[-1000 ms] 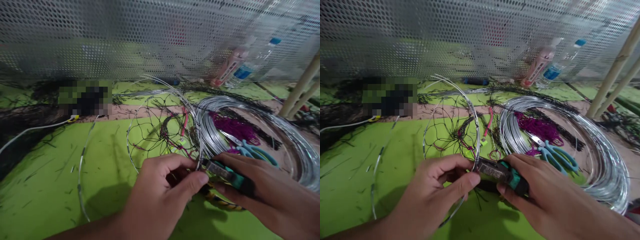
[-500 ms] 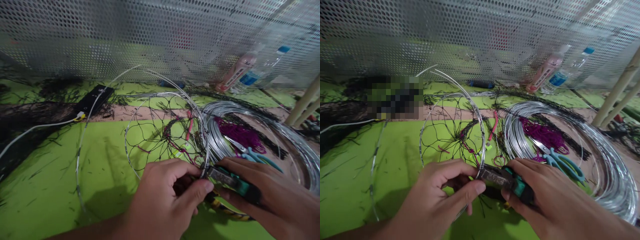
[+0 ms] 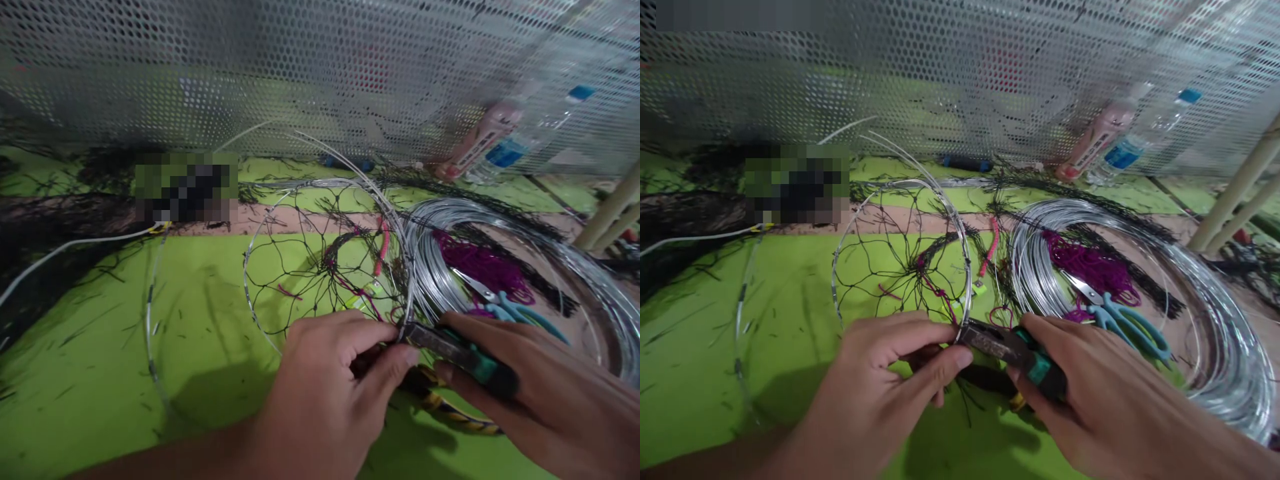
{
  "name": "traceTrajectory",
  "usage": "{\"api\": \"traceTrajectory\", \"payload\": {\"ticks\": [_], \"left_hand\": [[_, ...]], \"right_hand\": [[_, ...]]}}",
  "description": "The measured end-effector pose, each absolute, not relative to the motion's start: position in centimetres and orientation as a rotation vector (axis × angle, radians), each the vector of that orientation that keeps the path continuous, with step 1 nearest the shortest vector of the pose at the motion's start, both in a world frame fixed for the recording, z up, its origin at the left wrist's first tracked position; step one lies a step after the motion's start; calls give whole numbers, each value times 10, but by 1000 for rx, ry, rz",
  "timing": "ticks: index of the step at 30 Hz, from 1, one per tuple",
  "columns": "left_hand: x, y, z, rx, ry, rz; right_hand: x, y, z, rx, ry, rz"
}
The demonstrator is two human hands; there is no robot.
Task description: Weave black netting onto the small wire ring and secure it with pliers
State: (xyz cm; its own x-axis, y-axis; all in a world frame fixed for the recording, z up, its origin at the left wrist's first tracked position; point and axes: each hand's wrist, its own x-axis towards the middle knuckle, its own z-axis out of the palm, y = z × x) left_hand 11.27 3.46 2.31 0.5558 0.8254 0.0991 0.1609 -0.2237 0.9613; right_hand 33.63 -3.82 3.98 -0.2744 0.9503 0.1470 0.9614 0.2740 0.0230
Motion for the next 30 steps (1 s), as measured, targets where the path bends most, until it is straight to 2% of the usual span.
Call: {"api": "traceTrajectory", "payload": {"ticks": [9, 16, 30], "left_hand": [[116, 39, 17, 1737, 886, 763], [113, 40, 18, 1796, 898, 785], [114, 44, 17, 2026, 943, 838]], "right_hand": [[338, -32, 36, -1852, -2445, 13], [332, -25, 42, -1795, -2509, -118], [340, -24, 37, -1784, -2523, -102]]}}
